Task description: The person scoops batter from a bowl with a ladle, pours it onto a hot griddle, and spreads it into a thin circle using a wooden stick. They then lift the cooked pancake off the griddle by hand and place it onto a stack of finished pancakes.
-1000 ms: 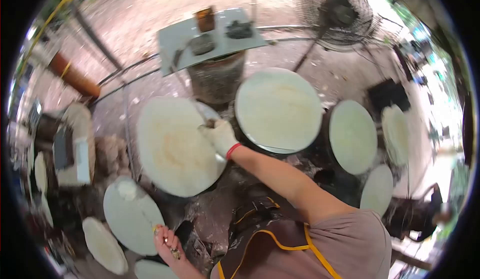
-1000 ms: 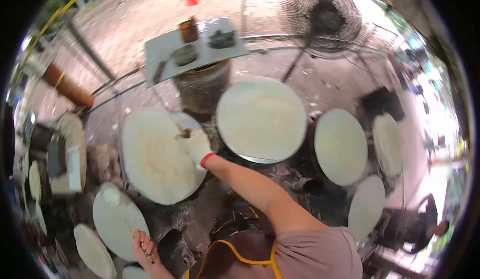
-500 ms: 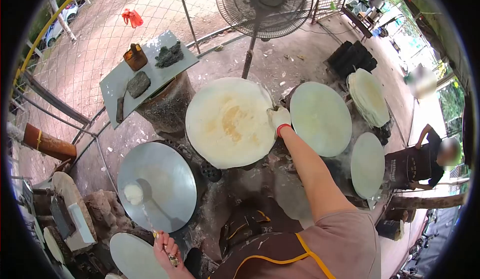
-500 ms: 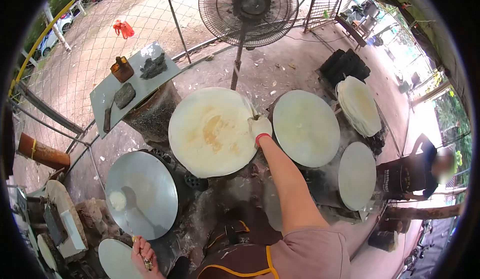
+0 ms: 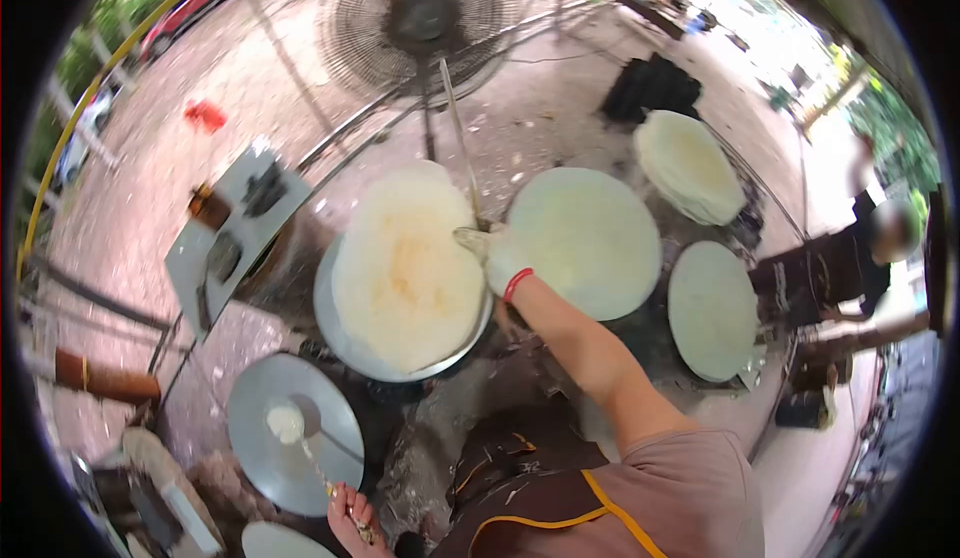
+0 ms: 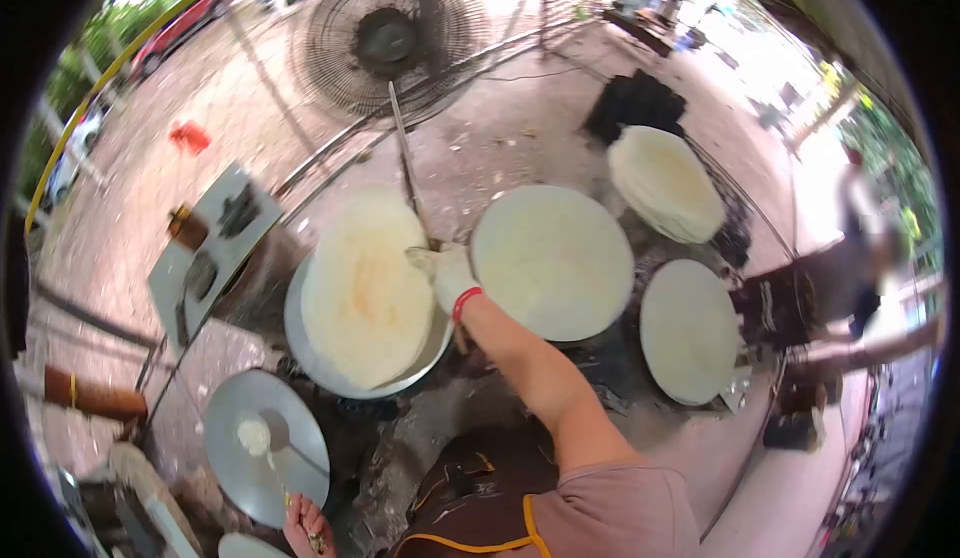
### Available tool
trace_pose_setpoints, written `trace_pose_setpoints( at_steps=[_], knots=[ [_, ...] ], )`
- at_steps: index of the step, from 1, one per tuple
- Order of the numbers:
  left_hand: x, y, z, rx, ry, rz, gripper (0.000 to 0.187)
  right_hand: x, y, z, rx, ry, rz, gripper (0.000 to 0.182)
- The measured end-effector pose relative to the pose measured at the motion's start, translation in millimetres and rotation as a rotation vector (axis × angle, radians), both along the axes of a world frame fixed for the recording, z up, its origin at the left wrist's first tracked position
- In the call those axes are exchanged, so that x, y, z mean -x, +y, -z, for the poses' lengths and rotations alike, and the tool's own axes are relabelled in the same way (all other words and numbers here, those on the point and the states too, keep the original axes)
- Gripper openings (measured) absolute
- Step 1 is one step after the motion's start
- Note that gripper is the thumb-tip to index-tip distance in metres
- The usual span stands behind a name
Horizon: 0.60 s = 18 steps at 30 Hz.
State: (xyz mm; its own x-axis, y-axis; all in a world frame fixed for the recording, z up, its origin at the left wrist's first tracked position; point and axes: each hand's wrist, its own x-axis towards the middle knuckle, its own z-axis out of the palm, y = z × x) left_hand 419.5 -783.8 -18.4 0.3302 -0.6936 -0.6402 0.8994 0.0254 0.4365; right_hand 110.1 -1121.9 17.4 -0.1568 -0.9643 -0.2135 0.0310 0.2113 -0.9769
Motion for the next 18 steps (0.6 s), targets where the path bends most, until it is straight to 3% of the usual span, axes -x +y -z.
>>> trace_pose_setpoints(
  at_steps=[1,3,4,6,8,9,10,11,13,16,17,18],
  knots=[
    [-0.8,-2.5,0.3,0.035,-0.013,0.124,0.02,22.9,-6.9,4.2,0.01,-0.171,0.03,0.029],
    [12.0,-10.8,13.2,0.21,0.103,0.198,0.023,80.0,-23.0,21.2,0.048,-0.513,0.08,0.027],
    [22.1,-19.9,16.3,0.217,0.121,0.203,0.023,126.7,-28.5,3.1,-0.001,-0.349,0.107,0.026],
    [49.7,-36.2,18.9,0.23,0.156,0.178,0.024,228.4,-47.9,-27.3,0.023,-0.332,0.106,0.025],
    [87.3,-55.1,15.8,0.217,0.178,0.174,0.026,318.0,-62.0,-90.0,0.246,0.036,0.25,0.022],
    [105.8,-66.1,14.4,0.213,0.187,0.17,0.026,328.8,-41.8,-158.8,0.105,0.125,0.168,0.025],
    [119.1,-76.9,17.1,0.237,0.219,0.252,0.027,377.6,-63.0,-175.8,0.188,0.686,0.209,0.029],
    [128.2,-87.8,22.6,0.259,0.251,0.334,0.027,414.4,-71.8,-188.8,0.273,0.899,0.178,0.034],
    [159.9,-107.5,16.4,0.283,0.287,0.414,0.027,423.8,-63.7,-222.7,0.275,1.292,0.162,0.025],
    [209.9,-137.8,-7.0,0.21,0.29,0.344,0.024,473.6,-86.0,-157.5,0.472,1.588,0.098,0.019],
    [223.1,-142.6,-12.3,0.224,0.263,0.377,0.023,484.1,-92.4,-125.3,0.383,1.552,0.125,0.013],
    [235.7,-147.1,-20.3,0.237,0.235,0.411,0.022,500.5,-100.6,-77.0,0.211,1.736,0.116,0.011]
  ],
)
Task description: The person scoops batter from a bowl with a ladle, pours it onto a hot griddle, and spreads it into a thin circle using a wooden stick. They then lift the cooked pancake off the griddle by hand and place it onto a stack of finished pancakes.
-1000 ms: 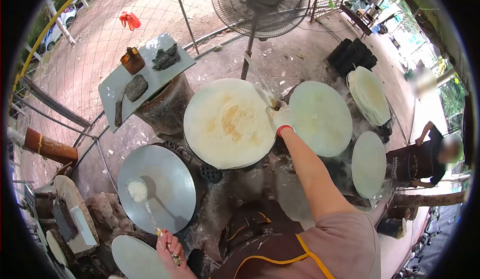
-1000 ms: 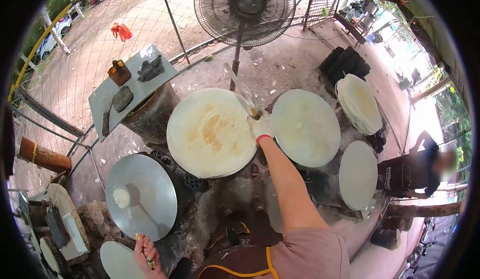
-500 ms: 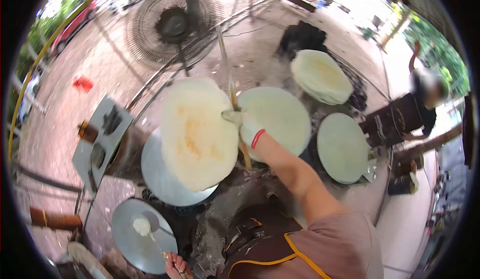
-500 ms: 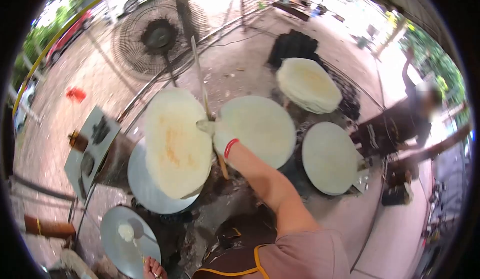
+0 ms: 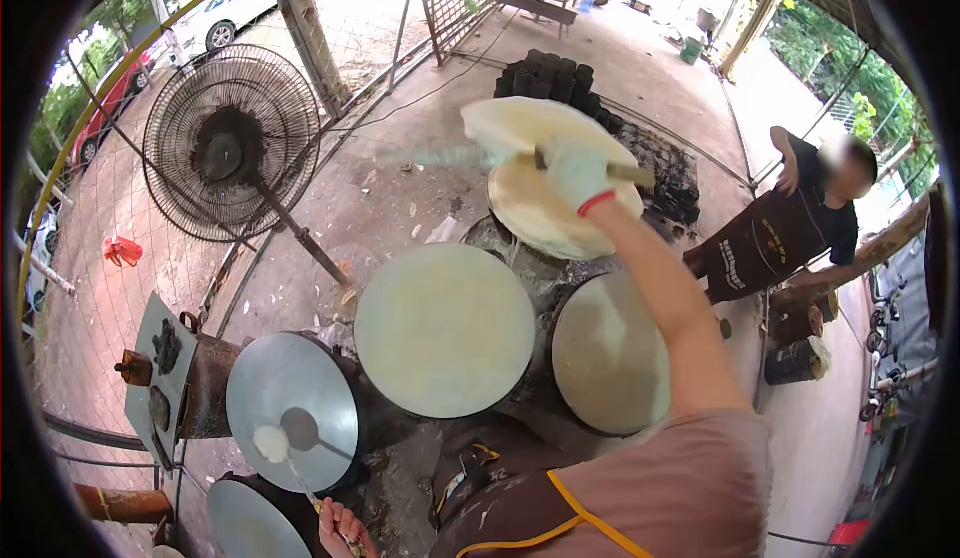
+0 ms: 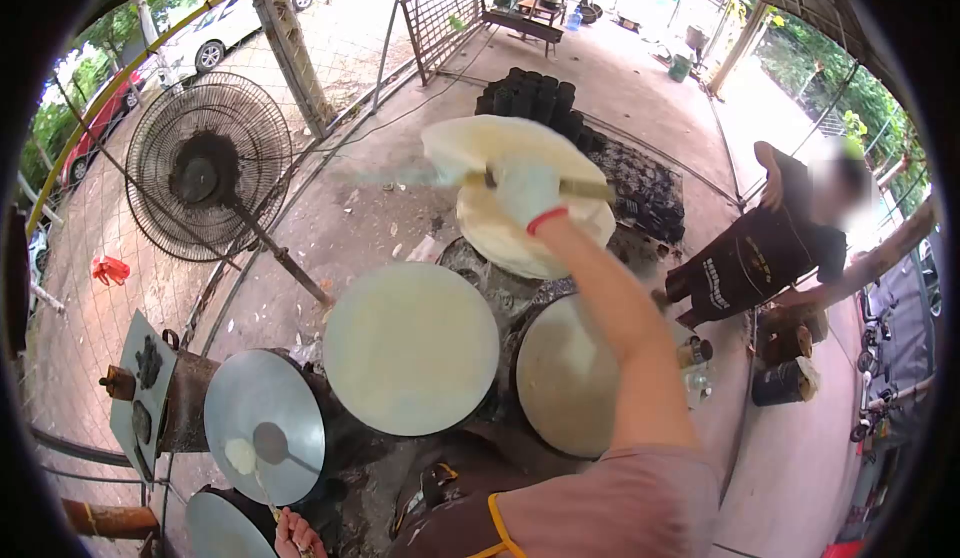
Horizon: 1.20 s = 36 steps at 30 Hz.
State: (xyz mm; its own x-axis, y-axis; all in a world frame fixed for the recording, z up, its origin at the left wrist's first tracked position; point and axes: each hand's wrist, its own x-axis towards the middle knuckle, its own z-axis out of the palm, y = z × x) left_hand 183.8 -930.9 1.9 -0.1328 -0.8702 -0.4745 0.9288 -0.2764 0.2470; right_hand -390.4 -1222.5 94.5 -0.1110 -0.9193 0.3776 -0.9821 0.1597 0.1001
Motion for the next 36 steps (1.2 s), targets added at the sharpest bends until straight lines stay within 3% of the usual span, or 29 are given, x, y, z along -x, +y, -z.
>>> trace_pose_setpoints(
  at_steps=[4,6,10,13,14,15,16,18,20,23,24,25,27,29,32,35,36],
  knots=[
    [30.5,-7.0,-9.3,-0.029,-0.105,0.04,0.019,39.9,7.8,119.1,-0.12,-0.088,0.077,0.014],
    [44.5,-8.7,-15.2,-0.104,-0.207,-0.017,0.019,48.8,19.5,145.0,-0.175,-0.136,0.065,0.017],
    [59.0,-5.7,-22.6,-0.208,-0.253,-0.074,0.021,45.0,39.8,134.8,-0.218,-0.288,0.068,0.025],
    [65.7,11.3,-36.5,-0.042,-0.026,0.088,0.023,43.4,46.7,128.6,-0.197,-0.368,0.081,0.03],
    [69.8,17.8,-46.3,-0.16,-0.131,0.049,0.025,35.2,43.0,129.1,-0.197,-0.394,0.07,0.032],
    [69.5,31.3,-27.0,-0.255,-0.23,-0.229,0.008,16.9,43.6,122.1,-0.187,-0.437,0.048,0.035],
    [73.6,38.8,-37.2,-0.209,-0.232,-0.217,0.012,-8.0,47.1,113.0,-0.187,-0.482,0.009,0.037],
    [77.5,62.5,-46.1,-0.168,-0.227,-0.263,0.009,-68.9,53.8,113.7,-0.281,-0.481,-0.112,0.036],
    [74.7,94.1,-48.0,-0.19,-0.27,-0.34,0.01,-143.4,74.7,123.8,-0.379,-0.45,-0.422,0.045],
    [66.2,143.1,-40.0,-0.258,-0.313,-0.462,0.014,-277.8,146.3,140.7,-0.664,-0.847,-0.714,0.049],
    [61.1,160.4,-31.6,-0.251,-0.272,-0.509,0.016,-328.7,181.6,112.8,-0.793,-0.68,-0.791,0.049],
    [59.1,193.8,-24.2,-0.238,-0.234,-0.549,0.017,-365.3,231.0,111.7,-0.76,-0.824,-1.005,0.05],
    [50.5,235.3,-5.1,-0.316,-0.287,-0.631,0.027,-431.1,304.4,102.1,-1.014,-0.646,-1.216,0.053],
    [48.4,281.7,16.8,-0.375,-0.308,-0.694,0.031,-476.4,380.7,99.0,-1.173,-0.774,-1.425,0.049],
    [38.9,348.1,50.2,-0.531,-0.346,-0.636,0.036,-519.0,470.9,103.5,-1.349,-0.502,-1.597,0.051],
    [39.3,376.0,39.8,-0.72,-0.309,-0.877,0.039,-538.6,525.3,95.4,-1.519,-0.254,-1.711,0.05],
    [37.2,382.7,46.1,-0.772,-0.255,-0.945,0.033,-547.7,535.5,96.0,-1.575,-0.137,-1.738,0.049]
  ],
)
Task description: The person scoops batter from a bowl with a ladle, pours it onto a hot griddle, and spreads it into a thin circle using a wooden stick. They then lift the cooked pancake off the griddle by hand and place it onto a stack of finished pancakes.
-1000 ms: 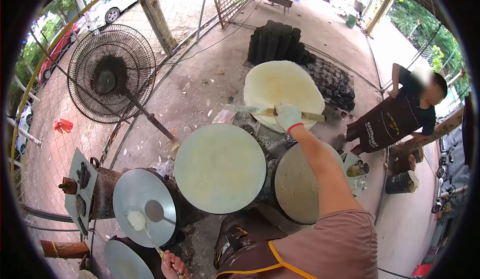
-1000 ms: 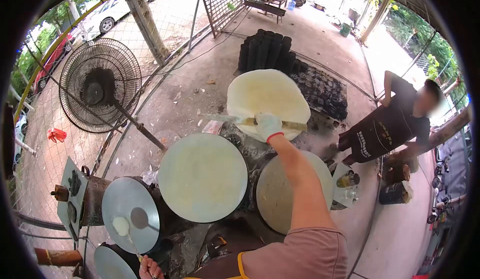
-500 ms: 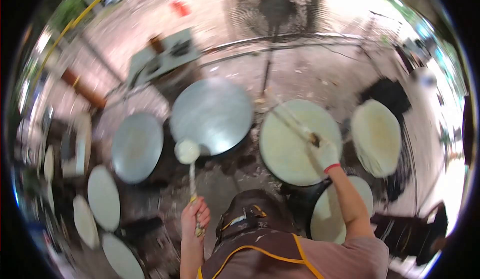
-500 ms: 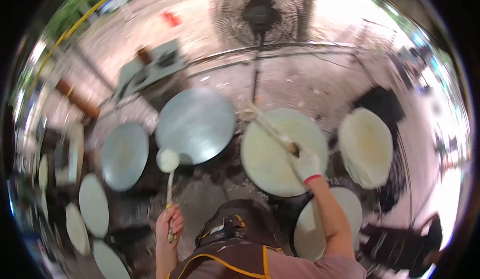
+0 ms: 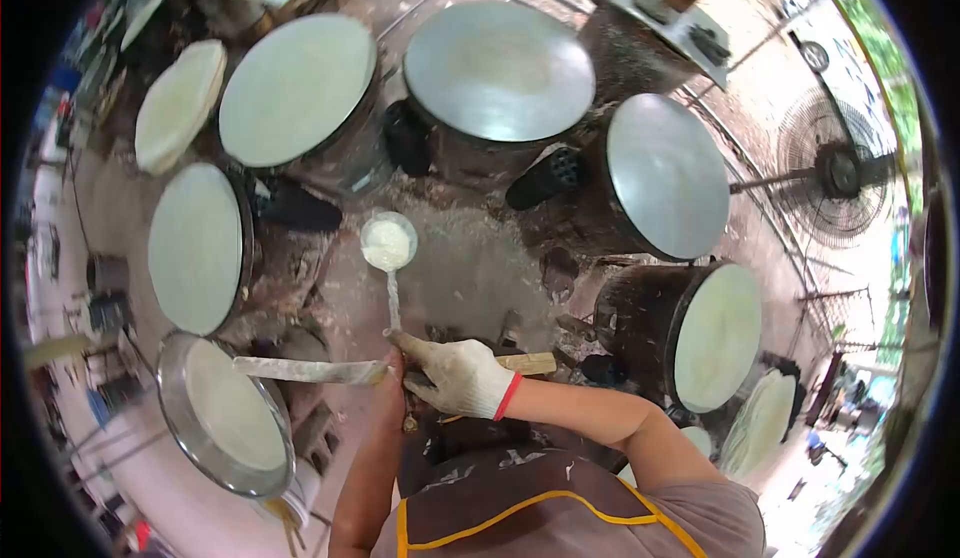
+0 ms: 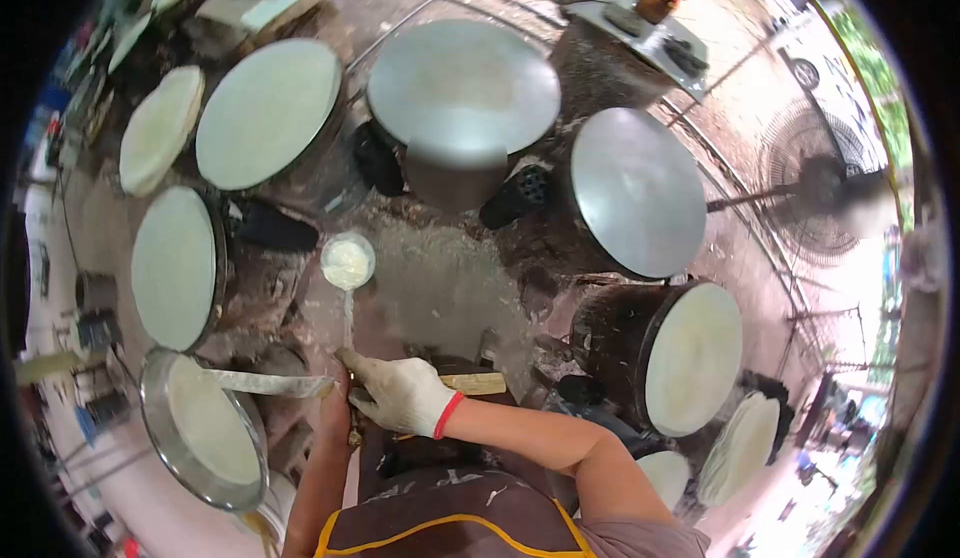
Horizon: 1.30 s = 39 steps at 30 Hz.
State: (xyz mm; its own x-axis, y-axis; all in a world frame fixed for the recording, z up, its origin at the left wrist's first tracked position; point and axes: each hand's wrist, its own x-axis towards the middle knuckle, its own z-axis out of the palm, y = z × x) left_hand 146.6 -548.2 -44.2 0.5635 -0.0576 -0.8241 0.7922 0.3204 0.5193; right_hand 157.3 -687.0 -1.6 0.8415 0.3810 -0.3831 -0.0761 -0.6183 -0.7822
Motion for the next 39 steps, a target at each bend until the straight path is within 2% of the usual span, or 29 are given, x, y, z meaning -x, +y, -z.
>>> trace_pose_setpoints(
  at_steps=[3,4,5,6,7,8,10,11,12,13,14,16,18,21,22,39],
  knots=[
    [5.9,41.0,27.7,-0.06,0.047,0.028,0.024,-27.6,10.3,47.8,-0.112,0.113,-0.198,0.047],
    [15.0,56.6,48.7,0.065,0.05,-0.025,0.016,-33.3,4.0,82.5,-0.19,-0.044,-0.161,0.043],
    [16.5,60.2,53.1,0.048,0.087,-0.093,0.016,-51.6,-4.2,101.6,-0.237,0.142,-0.006,0.039],
    [15.8,62.9,52.2,0.03,0.125,-0.161,0.015,-74.4,-11.7,122.9,-0.133,0.329,0.183,0.035],
    [14.2,65.6,52.5,0.011,0.161,-0.23,0.015,-87.9,-37.2,189.5,-0.008,0.217,0.123,0.035],
    [14.8,68.6,55.5,0.01,0.171,-0.271,0.014,-109.2,-50.6,215.7,-0.099,0.449,0.462,0.037],
    [16.3,74.0,63.2,0.005,0.191,-0.346,0.013,-158.2,-81.0,272.6,-0.06,0.455,0.743,0.039],
    [15.2,73.9,64.9,-0.004,0.206,-0.376,0.013,-176.3,-108.8,338.3,0.055,0.347,0.784,0.039],
    [13.7,73.0,66.1,-0.013,0.221,-0.403,0.012,-197.6,-129.7,367.5,0.192,0.325,0.712,0.039],
    [12.7,72.2,69.2,-0.02,0.234,-0.423,0.012,-210.9,-162.8,430.1,0.493,0.008,0.462,0.042],
    [14.5,72.2,74.4,-0.029,0.238,-0.432,0.012,-229.5,-156.6,410.5,0.628,0.125,0.378,0.043],
    [15.3,70.3,88.7,0.008,0.225,-0.489,0.012,-243.6,-227.0,515.5,0.955,-0.407,-0.238,0.045],
    [8.0,66.6,95.9,0.022,0.235,-0.512,0.014,-257.0,-226.5,517.8,1.2,-0.572,-0.75,0.038],
    [4.1,61.5,107.8,0.077,0.258,-0.549,0.015,-270.3,-208.4,527.4,0.571,0.205,0.453,0.029],
    [2.8,59.0,108.8,0.09,0.283,-0.562,0.015,-271.8,-201.4,519.2,0.491,0.279,0.628,0.03],
    [-6.5,53.9,100.4,0.115,0.286,-0.541,0.019,-273.7,-164.2,482.3,0.383,0.237,0.667,0.037]
  ],
)
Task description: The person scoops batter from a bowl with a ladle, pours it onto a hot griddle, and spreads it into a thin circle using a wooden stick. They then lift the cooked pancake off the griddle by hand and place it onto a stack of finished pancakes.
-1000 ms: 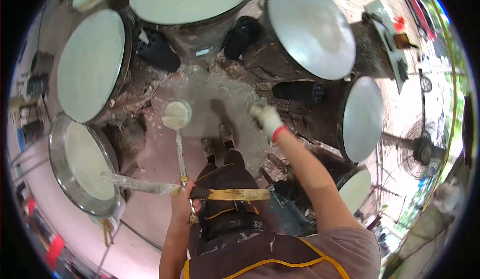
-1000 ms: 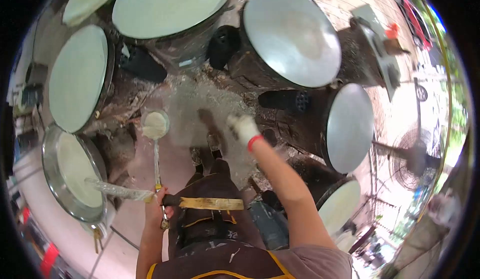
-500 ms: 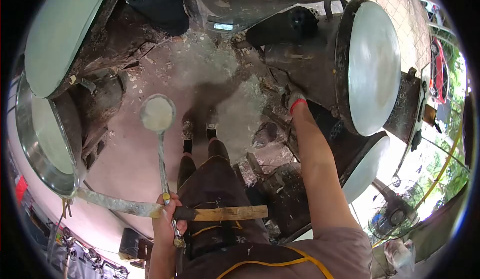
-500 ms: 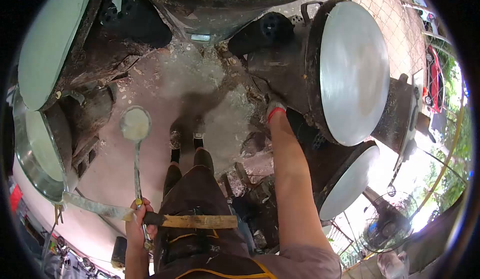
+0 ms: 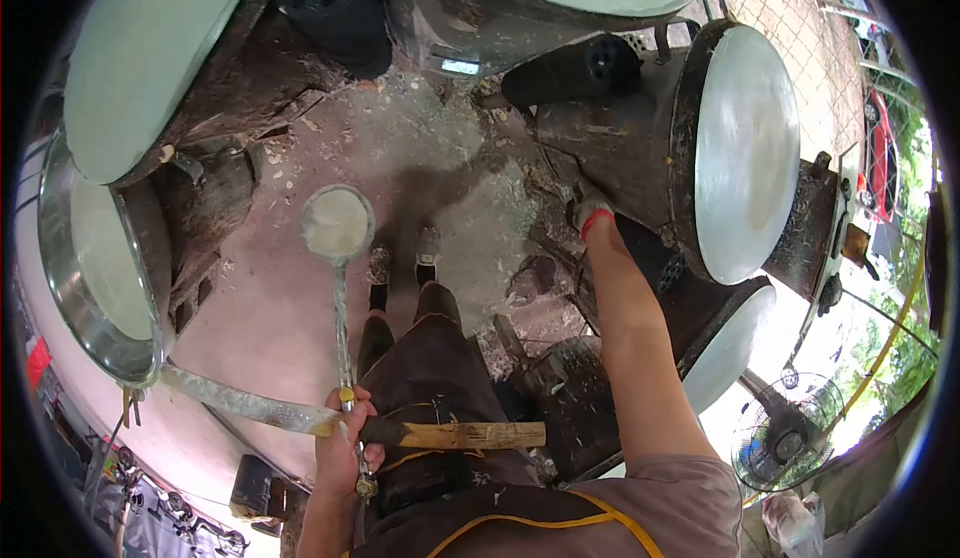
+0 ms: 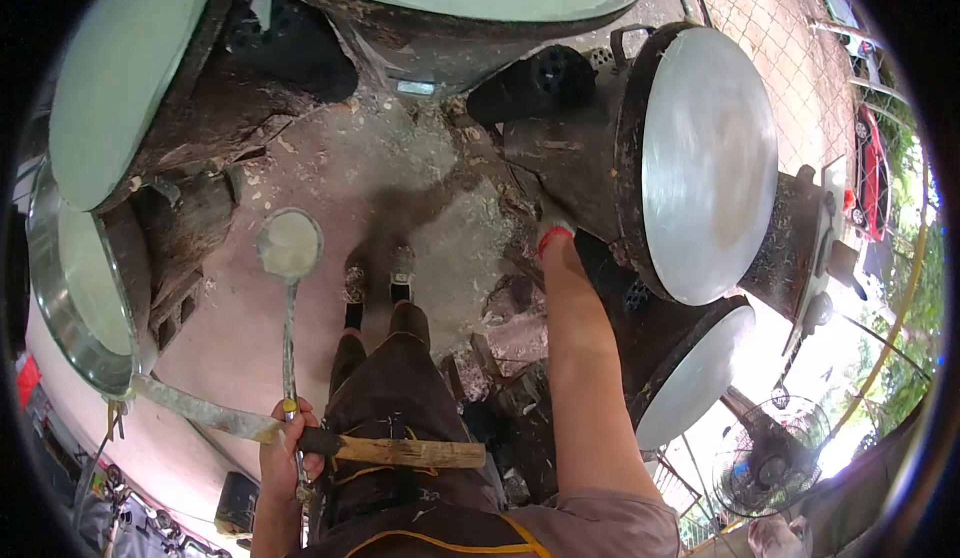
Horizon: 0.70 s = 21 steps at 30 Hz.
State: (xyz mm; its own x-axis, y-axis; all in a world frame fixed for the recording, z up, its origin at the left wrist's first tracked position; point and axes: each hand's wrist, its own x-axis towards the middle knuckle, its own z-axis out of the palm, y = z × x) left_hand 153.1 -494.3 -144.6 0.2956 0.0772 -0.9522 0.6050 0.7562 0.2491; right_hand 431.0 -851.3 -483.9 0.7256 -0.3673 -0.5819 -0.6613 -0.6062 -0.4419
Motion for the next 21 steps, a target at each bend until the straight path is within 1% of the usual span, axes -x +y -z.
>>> trace_pose_setpoints(
  at_steps=[3,4,5,6,7,8,9,10,11,12,13,14,15,16,17,18,19,20,21],
  knots=[
    [7.7,2.8,-3.3,0.024,-0.031,-0.051,0.018,20.4,25.8,-34.6,-0.092,-0.072,-0.046,0.039],
    [5.9,4.1,-5.6,0.03,-0.034,-0.044,0.018,34.6,42.9,-56.3,-0.185,-0.107,-0.058,0.04],
    [3.3,4.9,-9.8,0.025,-0.038,-0.041,0.018,48.9,63.6,-81.5,-0.319,-0.067,-0.048,0.041],
    [2.9,6.3,-14.9,0.008,-0.039,-0.042,0.017,63.0,86.8,-112.3,-0.453,0.068,-0.03,0.042],
    [6.9,8.0,-14.8,0.011,-0.035,-0.067,0.017,71.1,114.8,-150.1,-0.564,0.386,-0.011,0.034],
    [11.8,11.0,-13.8,0.01,-0.03,-0.095,0.016,82.0,145.2,-191.7,-0.59,0.534,-0.281,0.031],
    [14.2,15.3,-16.9,-0.007,-0.057,-0.113,0.016,80.9,184.6,-271.7,-0.703,0.661,-0.539,0.036],
    [15.3,18.0,-21.5,-0.018,-0.086,-0.129,0.015,103.8,204.8,-292.5,-0.954,0.667,-0.583,0.041],
    [17.1,22.8,-26.2,-0.02,-0.118,-0.141,0.015,114.9,225.9,-326.0,-0.98,0.403,-0.981,0.051],
    [19.9,29.7,-29.2,-0.056,-0.136,-0.149,0.014,136.6,244.8,-338.3,-0.887,0.301,-1.178,0.062],
    [23.1,36.5,-31.4,-0.085,-0.155,-0.157,0.014,127.7,274.2,-404.4,-0.704,0.473,-1.367,0.067],
    [24.1,42.8,-39.0,-0.114,-0.174,-0.163,0.014,147.3,290.5,-415.7,-0.596,0.365,-1.471,0.068],
    [21.5,47.4,-49.6,-0.285,-0.239,-0.112,0.016,167.5,304.1,-419.6,-0.58,0.321,-1.442,0.069],
    [25.7,59.1,-56.6,-0.298,-0.296,-0.113,0.017,182.8,317.1,-423.6,-0.568,0.28,-1.413,0.07],
    [33.9,72.4,-60.5,-0.314,-0.344,-0.117,0.019,190.9,330.4,-432.8,-0.565,0.274,-1.381,0.066],
    [46.1,85.9,-64.6,-0.33,-0.383,-0.126,0.02,195.0,343.2,-439.2,-0.627,0.244,-1.37,0.063],
    [55.6,102.6,-70.1,-0.359,-0.21,-0.047,0.023,195.7,354.7,-442.0,-0.689,0.223,-1.36,0.061],
    [68.0,119.3,-69.7,-0.285,-0.325,-0.163,0.024,196.4,367.1,-441.2,-0.748,0.203,-1.346,0.058],
    [80.4,136.7,-66.0,-0.208,-0.445,-0.275,0.025,199.5,380.2,-430.8,-0.799,0.13,-1.27,0.052]
  ],
)
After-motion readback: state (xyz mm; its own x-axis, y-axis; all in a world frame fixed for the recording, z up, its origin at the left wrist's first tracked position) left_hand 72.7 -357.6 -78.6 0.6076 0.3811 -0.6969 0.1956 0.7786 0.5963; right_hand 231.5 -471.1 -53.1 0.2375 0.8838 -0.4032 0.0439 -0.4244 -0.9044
